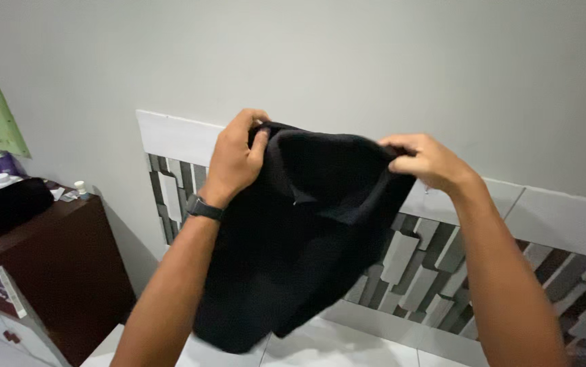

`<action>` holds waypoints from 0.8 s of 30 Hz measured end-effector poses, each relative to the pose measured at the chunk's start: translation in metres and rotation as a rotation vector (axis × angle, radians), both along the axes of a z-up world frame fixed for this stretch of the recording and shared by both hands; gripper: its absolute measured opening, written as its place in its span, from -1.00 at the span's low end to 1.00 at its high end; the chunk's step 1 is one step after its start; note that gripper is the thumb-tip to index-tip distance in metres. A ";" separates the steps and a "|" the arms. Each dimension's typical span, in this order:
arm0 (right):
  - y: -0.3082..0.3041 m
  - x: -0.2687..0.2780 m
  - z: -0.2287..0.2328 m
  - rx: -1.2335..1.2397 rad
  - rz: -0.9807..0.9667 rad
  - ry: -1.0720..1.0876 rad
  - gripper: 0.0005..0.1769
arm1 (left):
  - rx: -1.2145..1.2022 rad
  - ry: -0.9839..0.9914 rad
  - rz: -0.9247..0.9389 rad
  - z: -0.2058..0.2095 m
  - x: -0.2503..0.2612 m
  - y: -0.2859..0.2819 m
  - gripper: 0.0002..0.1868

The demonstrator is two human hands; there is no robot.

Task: The person takes a black shirt from a bin, spreads it out on a white surface, and folds it into a square before placing it inside a cabinet.

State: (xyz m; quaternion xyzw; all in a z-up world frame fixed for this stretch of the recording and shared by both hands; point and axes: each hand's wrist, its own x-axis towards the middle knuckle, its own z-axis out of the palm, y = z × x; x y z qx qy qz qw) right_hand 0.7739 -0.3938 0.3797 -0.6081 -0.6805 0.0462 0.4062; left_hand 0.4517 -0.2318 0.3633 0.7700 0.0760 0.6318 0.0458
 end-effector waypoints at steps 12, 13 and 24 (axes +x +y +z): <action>0.029 -0.044 -0.032 -0.324 0.287 0.042 -0.32 | 0.174 -0.001 0.320 0.015 -0.048 0.018 -0.89; 0.031 -0.044 -0.034 -0.328 0.291 0.046 -0.32 | 0.229 -0.057 0.303 0.013 -0.049 0.022 -0.91; 0.058 -0.057 -0.073 0.059 -0.028 0.200 -0.81 | -0.185 0.254 0.111 0.007 -0.088 0.053 -0.81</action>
